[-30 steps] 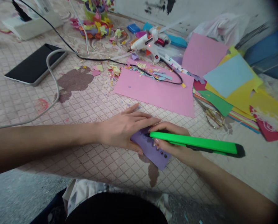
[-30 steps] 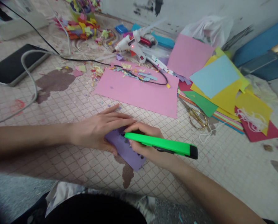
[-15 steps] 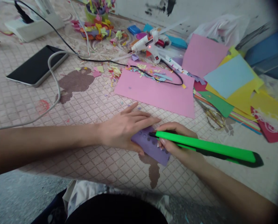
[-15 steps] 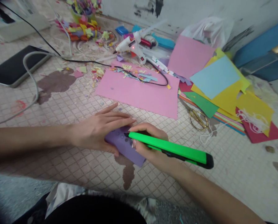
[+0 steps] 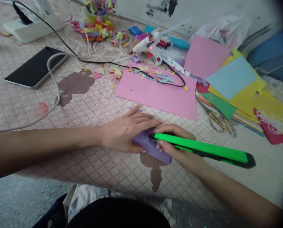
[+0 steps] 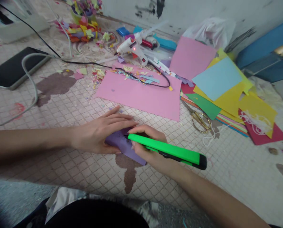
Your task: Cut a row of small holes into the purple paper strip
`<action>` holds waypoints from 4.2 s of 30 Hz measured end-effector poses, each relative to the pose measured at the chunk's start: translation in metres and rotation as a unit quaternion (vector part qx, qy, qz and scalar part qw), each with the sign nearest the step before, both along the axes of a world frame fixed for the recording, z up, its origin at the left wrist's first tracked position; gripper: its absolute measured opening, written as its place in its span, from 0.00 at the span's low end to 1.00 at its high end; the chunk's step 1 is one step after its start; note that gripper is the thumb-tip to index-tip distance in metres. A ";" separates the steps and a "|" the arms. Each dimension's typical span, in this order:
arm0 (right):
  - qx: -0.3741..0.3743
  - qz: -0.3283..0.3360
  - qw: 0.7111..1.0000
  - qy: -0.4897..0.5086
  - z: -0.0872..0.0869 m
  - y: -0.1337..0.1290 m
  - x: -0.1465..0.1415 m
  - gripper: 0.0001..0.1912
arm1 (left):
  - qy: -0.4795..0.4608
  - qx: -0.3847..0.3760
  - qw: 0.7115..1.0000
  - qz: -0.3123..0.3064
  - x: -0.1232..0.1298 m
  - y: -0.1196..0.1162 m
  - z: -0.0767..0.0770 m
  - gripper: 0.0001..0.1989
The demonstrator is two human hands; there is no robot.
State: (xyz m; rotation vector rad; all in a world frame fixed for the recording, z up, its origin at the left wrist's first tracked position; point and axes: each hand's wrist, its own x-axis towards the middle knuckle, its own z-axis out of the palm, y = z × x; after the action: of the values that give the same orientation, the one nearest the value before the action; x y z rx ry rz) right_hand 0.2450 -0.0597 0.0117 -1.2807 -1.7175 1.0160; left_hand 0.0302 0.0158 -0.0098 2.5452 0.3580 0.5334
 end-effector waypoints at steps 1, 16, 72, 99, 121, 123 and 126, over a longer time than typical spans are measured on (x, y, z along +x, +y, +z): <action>0.004 -0.003 1.000 -0.004 0.001 0.000 -0.001 0.08 | -0.001 -0.001 1.000 0.000 0.000 0.000 0.000 0.41; 0.005 -0.003 1.000 -0.010 0.000 0.001 -0.005 0.07 | -0.010 -0.015 1.000 0.007 0.002 0.000 0.002 0.39; -0.040 0.005 0.999 0.026 -0.006 -0.002 0.006 0.08 | 0.020 0.000 1.000 0.005 0.000 0.006 0.010 0.36; 0.031 0.021 0.998 -0.042 -0.006 0.003 0.001 0.11 | 0.040 0.051 0.993 0.096 0.004 -0.004 0.009 0.40; 0.006 0.033 0.998 -0.044 -0.004 0.003 0.003 0.10 | 0.032 0.045 0.993 0.103 0.004 -0.004 0.007 0.40; 0.009 0.034 0.998 -0.045 -0.004 0.003 0.003 0.10 | 0.031 0.044 0.993 0.103 0.005 -0.004 0.007 0.41; 0.003 0.036 0.998 -0.049 -0.005 0.003 0.003 0.10 | 0.030 0.045 0.993 0.103 0.005 -0.004 0.007 0.41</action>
State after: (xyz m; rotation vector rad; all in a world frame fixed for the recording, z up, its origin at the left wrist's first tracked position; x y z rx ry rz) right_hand 0.2479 -0.0566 0.0067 -1.2911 -1.8522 1.0028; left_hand 0.0351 0.0119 -0.0024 2.6306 0.6381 0.5598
